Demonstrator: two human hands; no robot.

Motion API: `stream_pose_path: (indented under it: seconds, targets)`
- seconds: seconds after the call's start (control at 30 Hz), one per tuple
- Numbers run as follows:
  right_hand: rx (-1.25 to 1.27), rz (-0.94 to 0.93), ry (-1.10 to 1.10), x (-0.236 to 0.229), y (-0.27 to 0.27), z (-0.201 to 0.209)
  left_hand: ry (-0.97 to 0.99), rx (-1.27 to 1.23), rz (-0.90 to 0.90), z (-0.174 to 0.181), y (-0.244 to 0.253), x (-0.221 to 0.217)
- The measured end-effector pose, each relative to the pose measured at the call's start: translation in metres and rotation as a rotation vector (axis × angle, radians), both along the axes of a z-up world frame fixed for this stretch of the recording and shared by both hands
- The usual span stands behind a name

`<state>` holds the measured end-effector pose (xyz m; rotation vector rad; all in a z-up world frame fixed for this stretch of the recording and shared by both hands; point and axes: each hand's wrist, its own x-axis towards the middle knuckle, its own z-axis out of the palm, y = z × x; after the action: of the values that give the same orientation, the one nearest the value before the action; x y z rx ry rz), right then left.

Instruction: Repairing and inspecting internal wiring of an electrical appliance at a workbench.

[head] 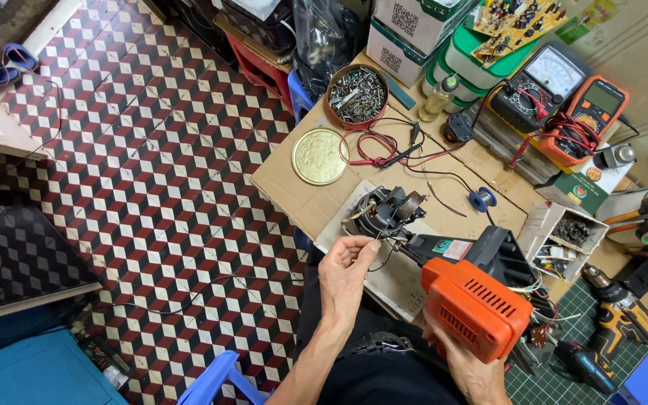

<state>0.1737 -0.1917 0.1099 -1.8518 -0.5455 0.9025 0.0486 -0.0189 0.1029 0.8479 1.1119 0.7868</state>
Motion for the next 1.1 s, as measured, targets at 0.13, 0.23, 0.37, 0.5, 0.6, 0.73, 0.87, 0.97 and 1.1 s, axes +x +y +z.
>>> stream_pose_path:
  seconds: [0.13, 0.23, 0.37, 0.5, 0.6, 0.73, 0.87, 0.97, 1.1]
  targets:
    - [0.041, 0.015, 0.01, 0.0, -0.002, -0.005, -0.002, -0.006, -0.007, 0.001, -0.001, -0.001]
    - [0.07, 0.019, -0.012, -0.001, 0.003, 0.003, -0.003, -0.016, -0.018, 0.009, -0.002, -0.001]
    - [0.019, 0.014, -0.051, -0.002, 0.004, 0.004, 0.009, -0.023, -0.019, 0.009, -0.002, 0.0]
    - [0.019, -0.03, -0.001, -0.002, 0.004, 0.001, 0.006, -0.035, -0.012, 0.008, -0.003, 0.0]
    - [-0.011, -0.034, -0.056, -0.001, 0.0, -0.004, -0.001, -0.031, -0.013, 0.006, -0.003, -0.001]
    - [-0.028, -0.012, -0.107, 0.0, -0.003, -0.007, -0.006, -0.022, -0.008, 0.008, -0.003, 0.0]
    - [-0.022, -0.02, -0.042, -0.002, 0.0, -0.001, -0.002, -0.038, -0.009, 0.009, -0.003, 0.0]
    - [-0.03, -0.022, -0.022, -0.003, 0.003, 0.003, -0.005, -0.041, -0.006, 0.008, -0.003, -0.001]
    - [0.008, -0.047, -0.018, -0.005, 0.007, 0.007, -0.021, -0.035, -0.003, 0.006, -0.004, -0.001]
